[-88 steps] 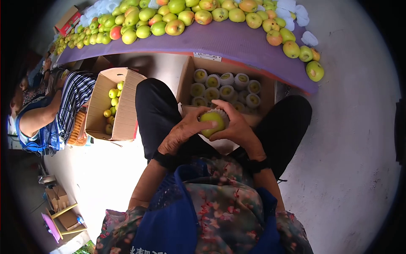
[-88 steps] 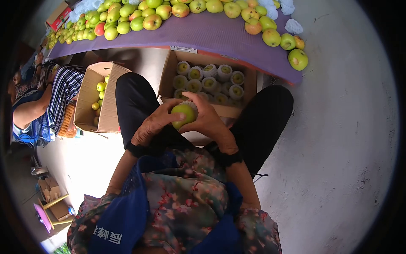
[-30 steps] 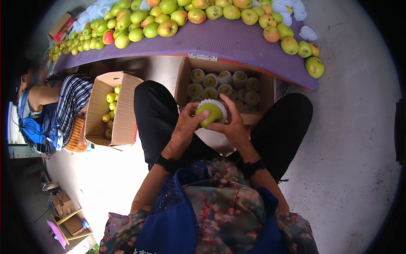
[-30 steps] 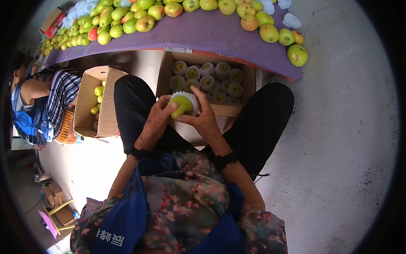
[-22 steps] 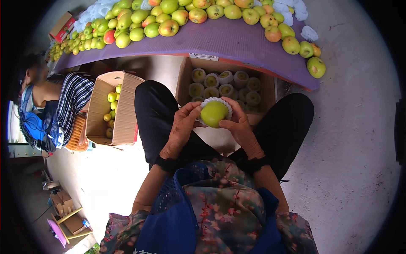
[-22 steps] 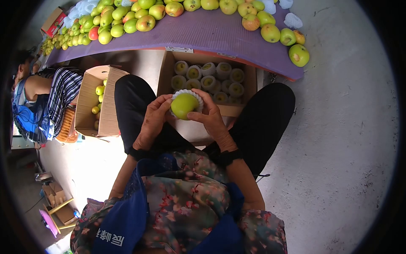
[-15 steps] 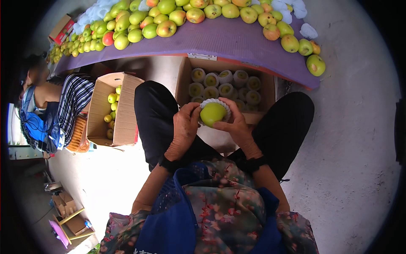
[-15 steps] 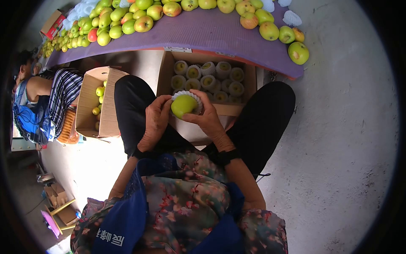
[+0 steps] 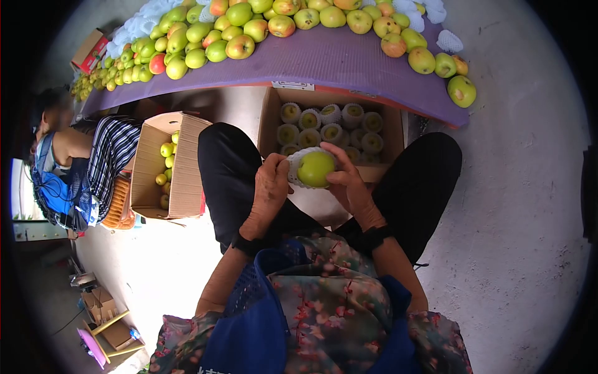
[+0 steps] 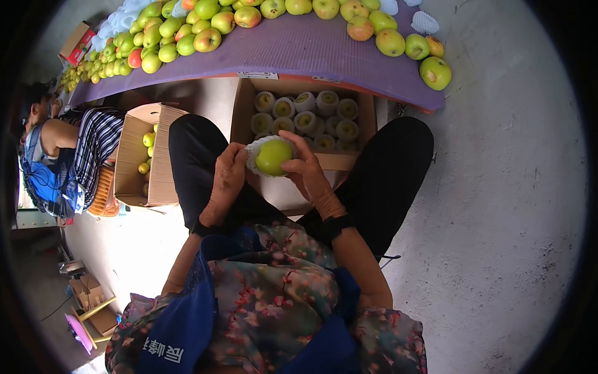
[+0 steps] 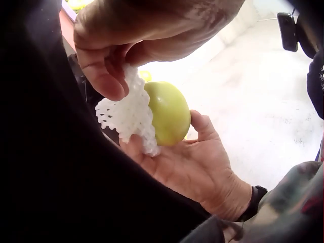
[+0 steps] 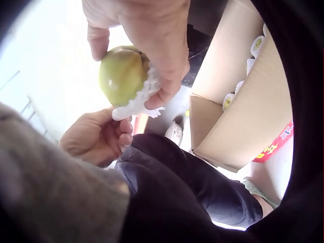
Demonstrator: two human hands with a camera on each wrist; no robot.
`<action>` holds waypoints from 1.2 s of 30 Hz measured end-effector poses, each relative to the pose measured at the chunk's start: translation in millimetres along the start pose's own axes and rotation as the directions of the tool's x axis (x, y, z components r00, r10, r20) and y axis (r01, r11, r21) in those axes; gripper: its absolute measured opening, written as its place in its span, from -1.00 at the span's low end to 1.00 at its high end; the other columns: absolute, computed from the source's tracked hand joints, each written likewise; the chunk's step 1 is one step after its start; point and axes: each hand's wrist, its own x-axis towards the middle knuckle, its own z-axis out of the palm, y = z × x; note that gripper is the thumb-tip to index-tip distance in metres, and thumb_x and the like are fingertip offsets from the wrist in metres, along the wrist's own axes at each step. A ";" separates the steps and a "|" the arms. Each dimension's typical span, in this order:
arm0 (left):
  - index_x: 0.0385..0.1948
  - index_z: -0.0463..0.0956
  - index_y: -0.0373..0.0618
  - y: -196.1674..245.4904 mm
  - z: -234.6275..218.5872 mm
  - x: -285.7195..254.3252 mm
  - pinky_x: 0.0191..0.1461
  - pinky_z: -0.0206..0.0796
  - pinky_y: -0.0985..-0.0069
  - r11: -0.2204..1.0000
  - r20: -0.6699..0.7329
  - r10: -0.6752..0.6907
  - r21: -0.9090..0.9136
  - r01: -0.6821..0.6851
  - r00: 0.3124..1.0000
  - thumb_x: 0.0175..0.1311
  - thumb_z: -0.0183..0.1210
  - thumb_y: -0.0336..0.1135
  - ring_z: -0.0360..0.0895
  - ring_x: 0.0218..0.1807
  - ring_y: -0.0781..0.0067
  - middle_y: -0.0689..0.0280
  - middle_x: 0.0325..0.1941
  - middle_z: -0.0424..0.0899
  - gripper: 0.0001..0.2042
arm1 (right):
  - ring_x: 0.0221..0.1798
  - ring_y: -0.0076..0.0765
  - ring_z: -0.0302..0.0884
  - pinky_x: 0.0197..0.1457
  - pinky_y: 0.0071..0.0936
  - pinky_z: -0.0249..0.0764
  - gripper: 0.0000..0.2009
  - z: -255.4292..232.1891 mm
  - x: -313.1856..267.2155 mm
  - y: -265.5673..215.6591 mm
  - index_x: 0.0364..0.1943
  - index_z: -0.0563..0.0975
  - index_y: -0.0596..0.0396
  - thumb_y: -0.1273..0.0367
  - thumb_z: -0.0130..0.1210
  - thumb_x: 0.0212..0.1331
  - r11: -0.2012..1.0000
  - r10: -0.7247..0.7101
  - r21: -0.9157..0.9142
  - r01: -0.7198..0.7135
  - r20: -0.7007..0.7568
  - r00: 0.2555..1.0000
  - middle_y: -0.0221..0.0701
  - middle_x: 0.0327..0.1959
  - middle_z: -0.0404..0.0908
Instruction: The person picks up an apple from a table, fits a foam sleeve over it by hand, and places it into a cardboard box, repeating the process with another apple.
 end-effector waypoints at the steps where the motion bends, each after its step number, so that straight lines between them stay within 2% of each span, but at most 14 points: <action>1: -0.28 0.46 -0.29 -6.7 1.5 1.0 -0.52 0.42 0.46 0.999 0.007 -0.015 -0.033 0.015 1.000 0.39 0.01 -0.32 0.60 -0.48 0.38 0.13 -0.46 0.59 -0.81 | 0.27 -0.14 0.33 0.38 -0.16 0.24 -0.28 -1.8 0.4 0.4 0.35 0.21 0.06 0.39 0.06 -0.04 1.000 0.010 -0.009 -0.010 0.013 1.000 -0.20 0.22 0.34; 5: -0.22 0.49 -0.30 -4.5 5.2 0.0 -0.48 0.46 0.50 0.992 0.017 0.028 -0.121 -0.025 0.999 0.40 0.05 -0.25 0.58 -0.47 0.47 0.18 -0.36 0.61 -0.76 | 0.29 -0.15 0.31 0.39 -0.16 0.22 -0.30 -4.2 1.4 2.1 0.36 0.22 0.06 0.41 0.04 -0.02 1.000 -0.015 -0.008 0.015 0.024 1.000 -0.20 0.23 0.33; 7: -0.17 0.50 -0.30 0.2 9.3 -1.1 -0.44 0.47 0.53 0.971 0.047 0.071 -0.230 -0.059 0.996 0.39 0.07 -0.22 0.57 -0.46 0.51 0.20 -0.29 0.63 -0.73 | 0.29 -0.14 0.31 0.40 -0.15 0.21 -0.31 -3.2 0.0 1.2 0.36 0.22 0.06 0.40 0.02 0.00 0.999 -0.044 -0.005 0.044 0.024 0.999 -0.20 0.24 0.33; 8: -0.14 0.50 -0.30 1.3 10.1 -1.1 -0.42 0.48 0.54 0.956 0.061 0.093 -0.284 -0.072 0.994 0.39 0.08 -0.20 0.56 -0.45 0.52 0.21 -0.26 0.63 -0.71 | 0.28 -0.17 0.33 0.38 -0.20 0.24 -0.32 -3.5 0.0 1.4 0.35 0.24 0.05 0.43 0.04 0.00 0.999 -0.041 0.016 0.041 0.026 0.999 -0.22 0.23 0.34; 10: -0.13 0.51 -0.30 -6.0 7.4 2.0 -0.39 0.48 0.55 0.925 0.117 0.041 -0.380 0.007 0.992 0.38 0.10 -0.21 0.58 -0.40 0.53 0.23 -0.26 0.64 -0.71 | 0.24 -0.25 0.37 0.35 -0.31 0.30 -0.34 -4.6 0.7 2.7 0.34 0.28 0.04 0.48 0.07 0.01 0.998 -0.035 0.059 0.033 0.030 0.999 -0.27 0.22 0.37; 11: -0.12 0.52 -0.31 -8.7 6.6 3.2 -0.37 0.48 0.56 0.904 0.147 0.018 -0.425 0.047 0.989 0.38 0.11 -0.22 0.58 -0.38 0.53 0.24 -0.26 0.65 -0.71 | 0.26 -0.25 0.35 0.36 -0.32 0.29 -0.32 -5.9 1.1 3.8 0.34 0.28 0.03 0.49 0.12 -0.02 0.997 -0.070 -0.037 0.071 0.041 0.997 -0.29 0.23 0.36; 14: -0.15 0.54 -0.28 -7.2 5.7 2.5 -0.32 0.47 0.58 0.954 0.064 0.034 -0.301 -0.013 0.997 0.37 0.12 -0.26 0.59 -0.32 0.58 0.23 -0.28 0.66 -0.76 | 0.32 -0.28 0.28 0.37 -0.33 0.28 -0.24 -7.6 2.4 6.0 0.33 0.29 0.01 0.52 0.26 -0.11 0.947 -0.139 -0.282 0.155 0.075 0.987 -0.35 0.26 0.32; 17: -0.22 0.55 -0.24 11.0 5.0 -2.5 -0.30 0.45 0.50 0.999 -0.032 0.039 0.002 -0.039 0.999 0.33 0.13 -0.34 0.61 -0.34 0.43 0.18 -0.34 0.65 -0.84 | 0.35 -0.29 0.23 0.35 -0.34 0.31 -0.20 -4.9 2.3 6.6 0.31 0.32 -0.03 0.53 0.36 -0.19 0.878 -0.167 -0.443 0.182 0.074 0.983 -0.37 0.29 0.27; 20: -0.28 0.52 -0.21 -5.2 8.0 2.4 -0.29 0.44 0.37 0.921 -0.131 0.330 0.261 -0.289 0.935 0.29 0.12 -0.40 0.60 -0.37 0.14 0.11 -0.36 0.61 -0.90 | 0.35 -0.29 0.24 0.32 -0.35 0.39 -0.22 -2.7 3.7 9.3 0.26 0.35 -0.05 0.52 0.39 -0.20 0.799 -0.224 -0.557 0.228 0.077 0.972 -0.34 0.30 0.24; 23: -0.32 0.50 -0.19 1.0 7.7 1.7 -0.28 0.42 0.24 0.889 -0.158 0.381 0.334 -0.314 0.911 0.26 0.11 -0.44 0.56 -0.33 -0.06 0.08 -0.36 0.58 -0.95 | 0.34 -0.28 0.27 0.29 -0.36 0.45 -0.25 4.5 1.6 4.1 0.22 0.36 -0.04 0.52 0.40 -0.20 0.742 -0.269 -0.621 0.254 0.071 0.960 -0.32 0.31 0.21; 28: -0.31 0.49 -0.17 6.8 5.7 -0.4 -0.29 0.45 0.20 0.843 -0.153 0.429 0.422 -0.333 0.890 0.26 0.11 -0.44 0.57 -0.33 -0.04 0.10 -0.34 0.56 -0.95 | 0.31 -0.23 0.32 0.21 -0.36 0.51 -0.26 7.6 0.3 3.1 0.19 0.37 -0.03 0.48 0.43 -0.23 0.658 -0.314 -0.714 0.241 0.032 0.949 -0.27 0.30 0.24; 31: -0.29 0.48 -0.15 8.1 8.5 -3.9 -0.33 0.46 0.20 0.804 -0.112 0.455 0.477 -0.354 0.883 0.26 0.12 -0.43 0.57 -0.35 -0.03 0.12 -0.34 0.54 -0.94 | 0.26 -0.24 0.37 0.13 -0.39 0.56 -0.27 0.8 2.7 6.8 0.16 0.38 0.00 0.46 0.44 -0.25 0.479 -0.390 -0.830 0.285 0.089 0.916 -0.25 0.29 0.27; 34: -0.26 0.46 -0.14 7.8 12.7 -5.3 -0.39 0.45 0.23 0.765 -0.082 0.506 0.503 -0.402 0.859 0.27 0.12 -0.43 0.57 -0.38 -0.01 0.13 -0.35 0.53 -0.93 | 0.22 -0.14 0.41 0.13 -0.35 0.54 -0.26 -0.4 5.6 11.1 0.15 0.38 0.02 0.44 0.45 -0.30 0.309 -0.492 -0.895 0.322 0.139 0.860 -0.19 0.20 0.34; 36: -0.26 0.45 -0.15 6.8 14.8 -5.9 -0.42 0.45 0.25 0.745 -0.072 0.529 0.517 -0.422 0.846 0.27 0.12 -0.43 0.57 -0.40 0.01 0.14 -0.36 0.52 -0.92 | 0.19 0.02 0.40 0.17 -0.29 0.48 -0.27 1.2 6.1 11.0 0.14 0.37 0.03 0.43 0.42 -0.29 0.218 -0.536 -0.910 0.353 0.190 0.822 -0.12 0.16 0.33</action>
